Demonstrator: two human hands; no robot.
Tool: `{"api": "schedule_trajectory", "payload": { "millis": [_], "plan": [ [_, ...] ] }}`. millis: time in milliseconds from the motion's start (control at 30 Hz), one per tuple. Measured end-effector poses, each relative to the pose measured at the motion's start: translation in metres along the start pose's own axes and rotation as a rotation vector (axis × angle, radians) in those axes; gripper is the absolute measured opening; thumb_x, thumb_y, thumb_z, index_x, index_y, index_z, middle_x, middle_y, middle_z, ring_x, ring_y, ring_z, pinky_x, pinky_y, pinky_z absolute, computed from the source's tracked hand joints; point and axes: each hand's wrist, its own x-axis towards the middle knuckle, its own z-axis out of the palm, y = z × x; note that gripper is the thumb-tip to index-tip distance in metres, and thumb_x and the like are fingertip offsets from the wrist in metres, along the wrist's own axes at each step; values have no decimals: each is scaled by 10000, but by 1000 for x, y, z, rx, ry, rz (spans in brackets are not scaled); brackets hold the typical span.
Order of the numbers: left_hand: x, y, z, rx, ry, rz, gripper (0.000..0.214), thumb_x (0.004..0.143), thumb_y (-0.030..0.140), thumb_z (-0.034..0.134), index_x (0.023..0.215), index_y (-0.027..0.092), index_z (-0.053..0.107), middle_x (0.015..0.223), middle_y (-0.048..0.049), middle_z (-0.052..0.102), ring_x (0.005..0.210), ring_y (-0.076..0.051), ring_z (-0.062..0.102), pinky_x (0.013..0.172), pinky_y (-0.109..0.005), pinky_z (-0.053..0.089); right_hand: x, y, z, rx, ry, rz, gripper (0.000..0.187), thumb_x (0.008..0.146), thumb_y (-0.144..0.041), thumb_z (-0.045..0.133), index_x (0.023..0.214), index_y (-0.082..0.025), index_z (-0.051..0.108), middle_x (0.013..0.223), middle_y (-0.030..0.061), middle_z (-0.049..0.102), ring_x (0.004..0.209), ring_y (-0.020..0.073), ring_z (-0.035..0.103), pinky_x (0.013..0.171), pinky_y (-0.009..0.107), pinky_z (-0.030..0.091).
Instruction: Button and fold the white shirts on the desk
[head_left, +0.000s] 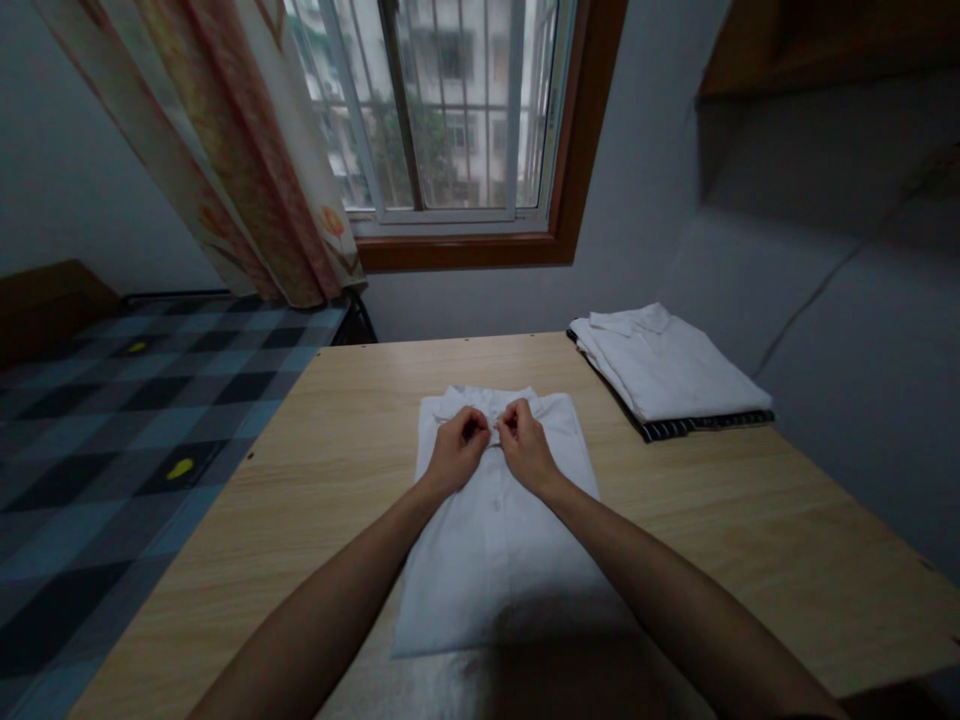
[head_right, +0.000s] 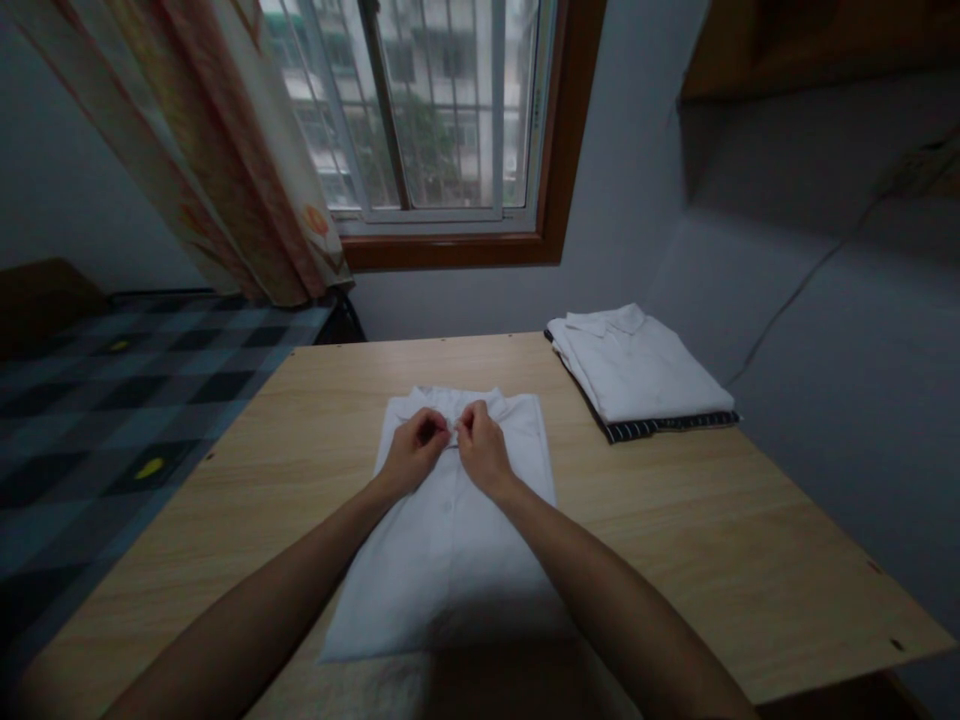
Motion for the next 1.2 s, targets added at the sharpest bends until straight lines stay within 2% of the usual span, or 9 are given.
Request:
{"api": "schedule_trajectory", "payload": {
  "millis": [200, 367, 467, 567, 667, 833, 900, 1033, 1200],
  "plan": [
    [11, -12, -7, -96, 332, -103, 97, 648, 177, 584, 723, 192, 525, 679, 35, 527, 639, -121, 498, 615, -230, 414, 9, 4, -8, -12, 271, 127, 67, 796, -213, 437, 815, -248, 384, 714, -26, 465, 665, 166, 475, 639, 277, 382],
    [16, -3, -19, 53, 431, -77, 53, 709, 179, 569, 745, 191, 532, 709, 13, 546, 669, -139, 518, 637, -245, 421, 24, 5, -20, 27, 381, 135, 32, 814, -215, 422, 821, -239, 403, 748, -11, 487, 694, 165, 488, 664, 274, 396],
    [12, 22, -21, 235, 309, -3, 74, 774, 241, 583, 821, 184, 576, 764, -9, 583, 657, -145, 515, 621, -259, 397, 38, 8, -31, 43, 449, 122, 16, 816, -230, 433, 814, -233, 417, 770, -3, 496, 727, 162, 497, 691, 268, 410],
    [-1, 45, -12, 385, -79, -8, 118, 777, 300, 629, 798, 183, 624, 682, 0, 592, 599, -141, 502, 577, -258, 344, 49, 10, -42, 113, 474, 107, 52, 812, -263, 459, 803, -231, 419, 800, -1, 500, 758, 159, 502, 709, 267, 431],
    [-12, 49, 5, 446, -254, -57, 111, 750, 267, 650, 810, 174, 652, 642, 8, 594, 594, -141, 511, 576, -252, 322, 53, 9, -47, 223, 434, 45, 97, 796, -292, 500, 779, -229, 428, 793, -15, 493, 760, 153, 510, 714, 273, 450],
    [-13, 29, 21, 329, -47, -184, 67, 748, 219, 602, 747, 160, 634, 647, 14, 596, 630, -137, 535, 616, -241, 363, 43, 1, -50, 315, 286, 10, 126, 781, -290, 571, 841, -218, 486, 833, -16, 548, 769, 146, 567, 716, 274, 470],
    [-9, 23, 22, 257, 58, -225, 68, 729, 224, 612, 731, 158, 626, 637, 19, 592, 630, -134, 539, 623, -239, 376, 34, -2, -52, 173, 202, 17, 122, 771, -245, 593, 877, -203, 548, 868, 5, 587, 789, 153, 573, 720, 276, 462],
    [-4, 18, 22, 53, 175, -308, 111, 667, 233, 661, 721, 151, 609, 598, 35, 565, 566, -112, 522, 563, -223, 377, 13, -6, -48, -145, -112, -77, 102, 782, -140, 595, 852, -185, 655, 862, 25, 638, 803, 156, 570, 762, 286, 440],
    [-2, 13, 18, -332, 0, -491, 282, 609, 312, 740, 745, 162, 544, 482, 86, 476, 382, -66, 420, 395, -184, 282, 0, -7, -31, -354, -155, -70, 62, 799, -130, 633, 783, -178, 669, 807, 33, 652, 808, 175, 567, 763, 301, 417]
  ]
}}
